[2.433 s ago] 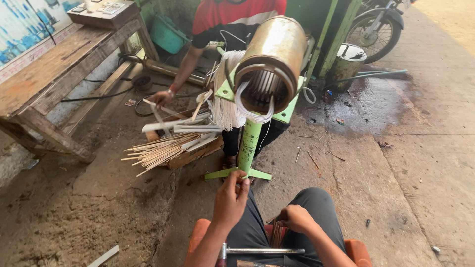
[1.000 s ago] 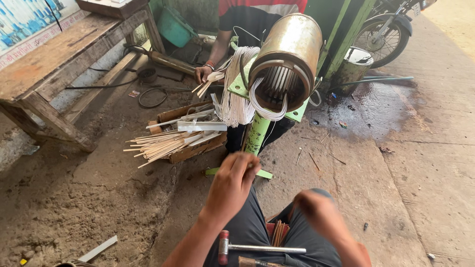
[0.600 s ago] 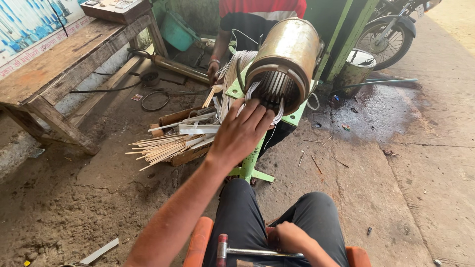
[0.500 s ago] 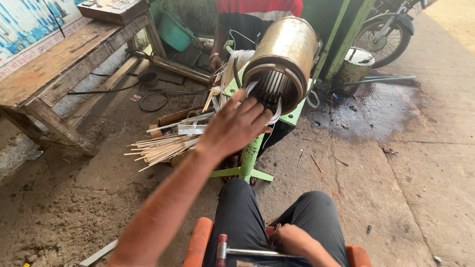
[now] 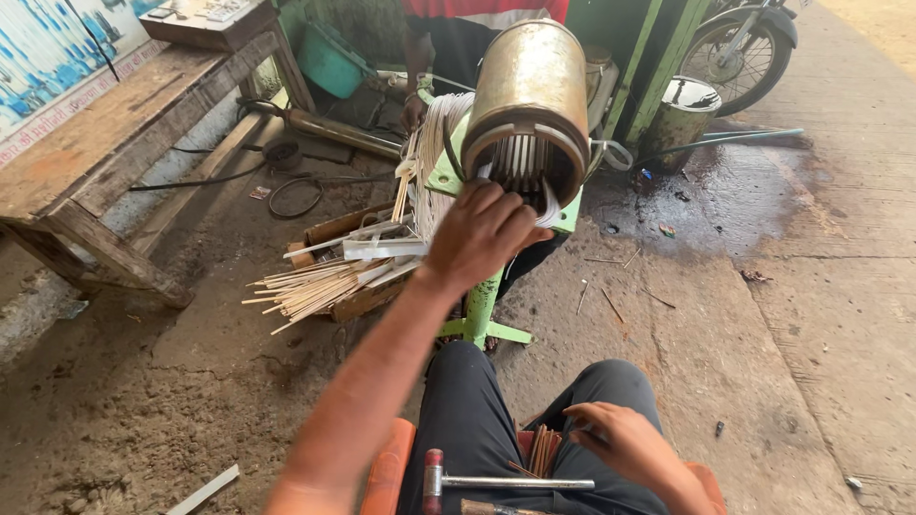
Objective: The person feeds white wire into a rotating cylindrical machine and uses a thin wooden stick to guide and pack the wire inside. They repeatedly insert the stick, adjust the wire, and pull the wire through the machine while seated.
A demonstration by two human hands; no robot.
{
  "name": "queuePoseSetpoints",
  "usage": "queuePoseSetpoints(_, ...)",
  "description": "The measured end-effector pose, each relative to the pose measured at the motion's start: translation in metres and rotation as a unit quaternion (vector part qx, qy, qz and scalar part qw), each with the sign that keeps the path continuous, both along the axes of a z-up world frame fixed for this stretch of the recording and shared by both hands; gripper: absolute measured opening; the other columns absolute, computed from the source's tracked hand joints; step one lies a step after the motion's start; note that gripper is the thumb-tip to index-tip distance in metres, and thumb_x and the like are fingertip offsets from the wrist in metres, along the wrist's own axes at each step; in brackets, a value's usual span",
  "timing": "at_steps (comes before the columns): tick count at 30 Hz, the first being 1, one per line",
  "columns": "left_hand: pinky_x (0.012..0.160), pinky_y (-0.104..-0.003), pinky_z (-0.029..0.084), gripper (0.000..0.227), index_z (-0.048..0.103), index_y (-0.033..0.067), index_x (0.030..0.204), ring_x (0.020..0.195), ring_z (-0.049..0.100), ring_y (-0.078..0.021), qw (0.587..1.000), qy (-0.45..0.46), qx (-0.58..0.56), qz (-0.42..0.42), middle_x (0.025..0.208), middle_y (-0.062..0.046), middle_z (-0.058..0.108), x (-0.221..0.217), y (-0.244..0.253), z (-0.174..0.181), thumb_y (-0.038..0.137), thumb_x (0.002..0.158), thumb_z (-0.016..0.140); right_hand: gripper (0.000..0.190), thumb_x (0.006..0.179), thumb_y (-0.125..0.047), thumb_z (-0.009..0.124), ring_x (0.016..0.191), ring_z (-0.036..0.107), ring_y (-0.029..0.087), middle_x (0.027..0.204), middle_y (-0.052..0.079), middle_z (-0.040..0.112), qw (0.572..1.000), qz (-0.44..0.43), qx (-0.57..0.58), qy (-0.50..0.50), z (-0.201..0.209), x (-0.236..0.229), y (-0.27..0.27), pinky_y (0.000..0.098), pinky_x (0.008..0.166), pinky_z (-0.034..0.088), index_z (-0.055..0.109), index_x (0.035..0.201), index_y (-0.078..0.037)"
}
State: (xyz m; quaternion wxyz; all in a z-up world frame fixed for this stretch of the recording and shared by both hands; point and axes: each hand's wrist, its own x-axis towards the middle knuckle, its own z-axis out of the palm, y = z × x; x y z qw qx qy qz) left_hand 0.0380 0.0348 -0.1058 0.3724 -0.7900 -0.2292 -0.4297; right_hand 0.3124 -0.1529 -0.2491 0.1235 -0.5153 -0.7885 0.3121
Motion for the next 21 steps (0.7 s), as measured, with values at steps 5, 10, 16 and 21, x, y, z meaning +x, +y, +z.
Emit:
queuePoseSetpoints(5,0.091,-0.034,0.049,0.034,0.053,0.0162,0.099,0.092,0.049,-0.0177,0.991,-0.119,-0.05,0.031,0.09,0.001,0.054,0.056,-0.01,-0.013,0.049,0.109,0.057,0.036,0.091,-0.031,0.069,0.09,0.077,0.017,0.105,0.003,0.077,0.994,-0.028,0.083,-0.066,0.038,0.0,0.009,0.0349,0.082,0.062,0.07,0.125,-0.018)
queuePoseSetpoints(10,0.088,-0.037,0.05,0.037,0.051,0.0182,0.093,0.086,0.046,-0.0188,0.972,-0.196,-0.075,0.11,0.083,0.001,0.048,0.106,-0.016,-0.013,0.052,0.11,0.053,0.032,0.089,-0.021,0.071,0.081,0.078,0.016,0.105,0.004,0.078,0.958,-0.04,0.283,0.006,0.088,-0.01,0.035,0.0332,0.075,0.064,0.071,0.12,-0.013)
queuePoseSetpoints(16,0.101,-0.04,0.049,0.033,0.059,0.0114,0.105,0.1,0.055,-0.0212,0.986,-0.084,-0.125,0.073,0.095,-0.003,0.057,0.082,-0.039,-0.001,0.044,0.107,0.055,0.035,0.095,-0.013,0.071,0.086,0.075,0.019,0.127,0.016,0.07,0.862,-0.092,0.493,0.078,0.165,-0.016,0.075,0.0337,0.071,0.064,0.066,0.128,-0.003)
queuePoseSetpoints(21,0.112,-0.037,0.047,0.031,0.065,0.0092,0.127,0.122,0.057,-0.0205,0.992,0.023,-0.057,0.114,0.125,-0.004,0.065,0.04,-0.052,0.017,0.028,0.103,0.059,0.04,0.097,-0.02,0.07,0.111,0.076,0.024,0.138,0.008,0.067,0.793,0.021,0.607,-0.038,0.189,-0.037,0.105,0.0327,0.087,0.065,0.063,0.134,-0.006)
